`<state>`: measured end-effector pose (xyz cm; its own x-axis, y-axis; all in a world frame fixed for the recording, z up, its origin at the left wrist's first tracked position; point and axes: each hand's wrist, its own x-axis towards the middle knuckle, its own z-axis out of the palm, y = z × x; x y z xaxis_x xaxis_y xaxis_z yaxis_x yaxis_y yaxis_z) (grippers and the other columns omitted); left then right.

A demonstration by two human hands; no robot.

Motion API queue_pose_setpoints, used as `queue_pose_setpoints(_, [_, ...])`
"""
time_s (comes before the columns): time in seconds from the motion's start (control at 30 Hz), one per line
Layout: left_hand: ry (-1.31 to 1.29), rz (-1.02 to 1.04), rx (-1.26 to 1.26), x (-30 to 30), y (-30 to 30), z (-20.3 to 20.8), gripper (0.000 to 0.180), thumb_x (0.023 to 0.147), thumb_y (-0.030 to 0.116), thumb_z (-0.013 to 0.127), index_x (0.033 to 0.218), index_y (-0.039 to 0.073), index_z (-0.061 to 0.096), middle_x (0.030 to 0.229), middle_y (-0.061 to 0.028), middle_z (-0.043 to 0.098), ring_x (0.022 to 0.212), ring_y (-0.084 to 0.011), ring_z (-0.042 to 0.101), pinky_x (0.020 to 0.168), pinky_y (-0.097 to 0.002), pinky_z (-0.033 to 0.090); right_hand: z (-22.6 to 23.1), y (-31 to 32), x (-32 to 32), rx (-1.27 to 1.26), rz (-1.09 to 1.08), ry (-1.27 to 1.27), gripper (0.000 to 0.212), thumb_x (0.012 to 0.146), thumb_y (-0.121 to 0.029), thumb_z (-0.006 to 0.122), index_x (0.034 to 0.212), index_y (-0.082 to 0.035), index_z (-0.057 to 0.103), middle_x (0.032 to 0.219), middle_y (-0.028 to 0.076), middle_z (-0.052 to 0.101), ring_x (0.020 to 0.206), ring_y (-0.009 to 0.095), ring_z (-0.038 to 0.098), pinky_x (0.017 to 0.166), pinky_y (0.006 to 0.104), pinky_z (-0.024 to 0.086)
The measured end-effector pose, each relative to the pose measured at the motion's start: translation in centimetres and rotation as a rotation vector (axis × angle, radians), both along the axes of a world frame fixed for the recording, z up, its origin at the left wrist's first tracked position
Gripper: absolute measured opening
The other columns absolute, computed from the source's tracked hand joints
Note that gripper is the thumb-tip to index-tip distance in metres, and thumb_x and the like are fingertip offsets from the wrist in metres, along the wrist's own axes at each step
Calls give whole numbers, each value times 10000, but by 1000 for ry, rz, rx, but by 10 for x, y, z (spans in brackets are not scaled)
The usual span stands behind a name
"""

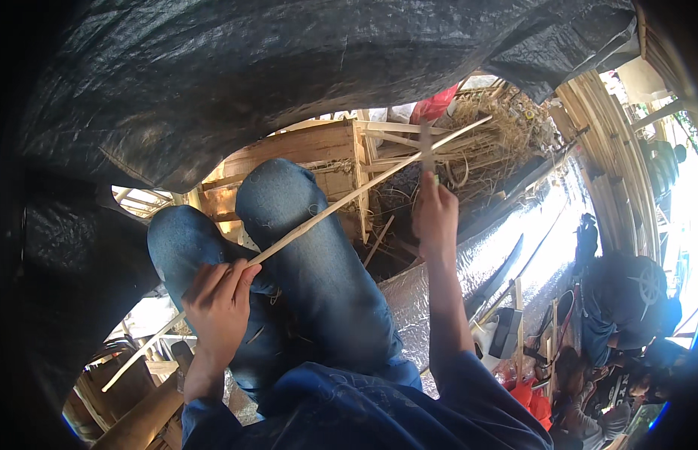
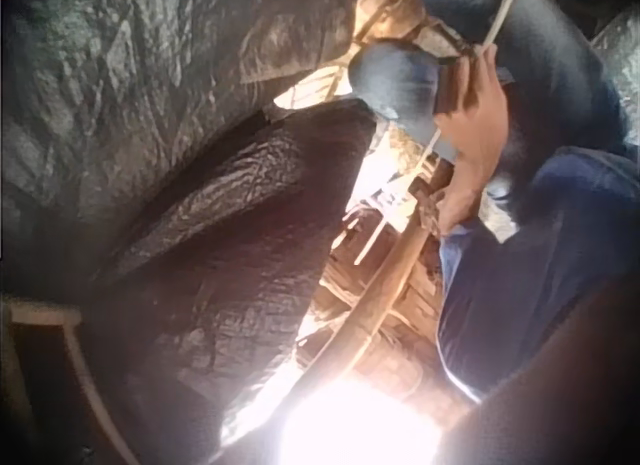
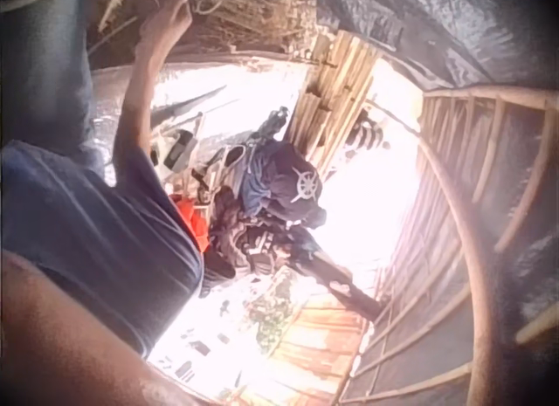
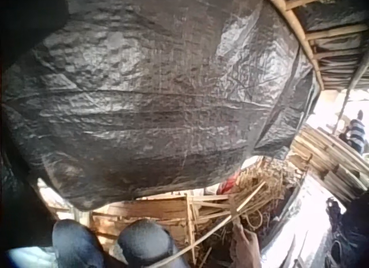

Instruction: The person uses a knife to shave and smooth the surface of a thin bamboo strip.

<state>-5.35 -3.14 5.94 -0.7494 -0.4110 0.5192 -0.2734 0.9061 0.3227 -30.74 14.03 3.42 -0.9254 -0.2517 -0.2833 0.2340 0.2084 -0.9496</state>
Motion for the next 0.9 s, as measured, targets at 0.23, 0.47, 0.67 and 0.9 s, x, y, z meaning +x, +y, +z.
queue_pose_setpoints(0.23, [47, -28, 3, 3, -2, -7, 150, 760, 137, 731, 817, 28, 646, 637, -21, 514, 541, -182, 484, 469, -308, 385, -19, -8, 44, 227, 295, 268, 265, 925, -303, 585, 963, -41, 587, 684, -2, 542, 455, 65, 475, 359, 213, 345])
queue_pose_setpoints(0.47, [55, -6, 1, 1, 7, -11, 151, 754, 144, 738, 801, 29, 653, 630, -21, 504, 542, -182, 486, 468, -304, 387, -21, -4, 45, 40, 313, 225, 260, 967, -293, 489, 847, -71, 554, 560, -28, 475, 382, 85, 399, 344, 239, 308])
queue_pose_setpoints(0.67, [44, 7, -2, 12, 18, -19, 160, 756, 161, 739, 791, 30, 654, 618, -20, 491, 524, -177, 480, 456, -291, 386, -5, -2, 54, 128, 260, 212, 402, 981, -371, 446, 684, -102, 470, 511, -69, 392, 394, 34, 357, 344, 223, 224])
queue_pose_setpoints(0.9, [31, 34, 3, 20, 32, -21, 169, 765, 174, 734, 790, 29, 652, 613, -22, 496, 524, -180, 487, 456, -297, 386, 7, 2, 105, -149, 562, -583, 403, 969, -399, 453, 704, -97, 426, 496, -58, 301, 381, 44, 228, 345, 236, 214])
